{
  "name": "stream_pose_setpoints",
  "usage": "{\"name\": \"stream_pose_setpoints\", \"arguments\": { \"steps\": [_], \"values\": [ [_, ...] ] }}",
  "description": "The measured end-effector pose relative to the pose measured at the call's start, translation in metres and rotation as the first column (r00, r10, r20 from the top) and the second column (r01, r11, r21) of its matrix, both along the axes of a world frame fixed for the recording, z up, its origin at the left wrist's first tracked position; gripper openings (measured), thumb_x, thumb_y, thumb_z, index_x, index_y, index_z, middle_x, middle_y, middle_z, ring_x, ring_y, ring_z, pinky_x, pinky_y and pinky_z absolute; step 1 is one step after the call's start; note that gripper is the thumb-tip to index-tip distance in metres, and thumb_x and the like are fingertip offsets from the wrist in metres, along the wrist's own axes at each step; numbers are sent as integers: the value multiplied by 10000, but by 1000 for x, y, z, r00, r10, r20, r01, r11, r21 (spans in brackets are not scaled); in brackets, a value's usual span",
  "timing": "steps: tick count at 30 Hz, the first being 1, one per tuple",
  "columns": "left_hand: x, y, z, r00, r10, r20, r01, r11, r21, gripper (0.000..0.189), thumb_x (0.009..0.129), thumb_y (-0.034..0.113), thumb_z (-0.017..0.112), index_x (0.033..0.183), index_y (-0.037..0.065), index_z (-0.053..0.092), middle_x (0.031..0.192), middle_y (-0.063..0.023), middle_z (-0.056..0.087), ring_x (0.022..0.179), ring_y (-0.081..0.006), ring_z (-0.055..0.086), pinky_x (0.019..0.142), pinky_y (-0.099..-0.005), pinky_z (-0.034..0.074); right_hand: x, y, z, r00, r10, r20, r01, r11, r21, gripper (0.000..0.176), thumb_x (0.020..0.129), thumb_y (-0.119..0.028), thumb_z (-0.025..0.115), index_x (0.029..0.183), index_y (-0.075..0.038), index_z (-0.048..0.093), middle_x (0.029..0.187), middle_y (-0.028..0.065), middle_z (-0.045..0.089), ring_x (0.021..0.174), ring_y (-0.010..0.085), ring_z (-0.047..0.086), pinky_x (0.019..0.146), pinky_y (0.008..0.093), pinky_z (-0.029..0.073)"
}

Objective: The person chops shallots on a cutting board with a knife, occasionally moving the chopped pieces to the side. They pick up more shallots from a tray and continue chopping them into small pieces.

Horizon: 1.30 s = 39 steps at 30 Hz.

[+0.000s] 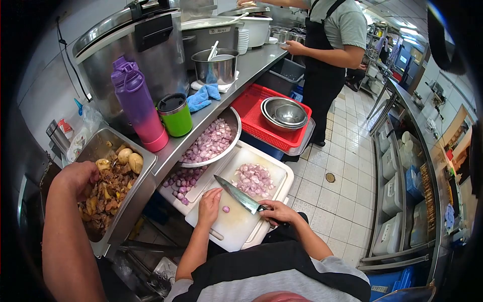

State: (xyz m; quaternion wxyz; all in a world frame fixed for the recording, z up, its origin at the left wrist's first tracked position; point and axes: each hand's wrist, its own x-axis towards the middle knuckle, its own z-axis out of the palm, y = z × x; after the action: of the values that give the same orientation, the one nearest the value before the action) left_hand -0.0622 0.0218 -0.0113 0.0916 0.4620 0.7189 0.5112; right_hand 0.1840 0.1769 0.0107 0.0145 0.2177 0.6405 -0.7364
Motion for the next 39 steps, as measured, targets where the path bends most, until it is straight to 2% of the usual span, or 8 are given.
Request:
{"name": "stream_pose_setpoints", "arguments": {
  "steps": [2,24,29,33,35,37,38,39],
  "values": [
    [-1,0,-1,999,0,-38,0,1000,-5,274,983,166,529,1130,-9,681,1129,-171,671,1083,-293,627,950,-348,467,0,1,0,1000,-2,10,2,1000,10,453,951,-144,639,1363,-47,477,666,22,532,442,92,475,417,269,397],
    [0,-1,1,998,-17,-58,17,1000,8,241,940,79,552,1121,7,693,1124,-160,677,1072,-288,635,940,-348,478,1,2,-5,1000,-1,13,1,1000,-1,456,954,-162,642,1369,-63,480,669,15,527,436,92,466,406,262,373],
    [2,-1,5,1000,-19,7,19,999,30,249,901,29,555,1100,17,704,1041,-147,705,1024,-298,643,920,-366,486,1,2,-6,1000,-1,7,1,1000,-3,445,956,-160,639,1360,-56,484,674,14,533,436,92,470,407,259,372],
    [-1,1,-3,997,-21,72,20,1000,21,232,933,60,567,1114,-5,698,1021,-123,717,1004,-224,666,899,-318,494,0,4,-6,1000,-13,12,12,1000,23,439,953,-143,632,1356,-52,484,682,19,539,440,94,476,409,259,376],
    [-2,-1,-15,946,16,323,-25,999,25,216,949,85,585,1101,-17,701,1017,-97,725,954,-167,668,862,-288,503,1,-1,0,999,-32,41,30,999,44,411,949,-129,627,1330,-48,493,684,22,537,444,97,480,406,268,380],
    [-1,0,-6,972,121,200,-125,992,12,245,939,191,633,1095,20,714,958,-137,732,877,-246,702,798,-338,524,1,1,-8,997,-65,43,63,997,39,465,915,-200,663,1331,-51,518,664,23,550,437,106,483,420,276,377],
    [-2,-1,-5,974,154,164,-161,987,28,261,942,218,638,1052,-6,711,934,-144,726,869,-252,698,798,-332,522,0,3,-13,995,-58,79,53,997,63,475,907,-203,665,1330,-46,515,661,23,549,468,92,486,426,273,368],
    [-2,-3,-5,975,157,160,-168,984,57,235,945,196,630,1035,-6,712,939,-152,718,885,-251,692,809,-332,518,-1,2,-2,994,-40,107,19,981,193,460,897,-188,662,1312,-45,527,701,37,578,529,113,520,463,289,408]
  ]
}}
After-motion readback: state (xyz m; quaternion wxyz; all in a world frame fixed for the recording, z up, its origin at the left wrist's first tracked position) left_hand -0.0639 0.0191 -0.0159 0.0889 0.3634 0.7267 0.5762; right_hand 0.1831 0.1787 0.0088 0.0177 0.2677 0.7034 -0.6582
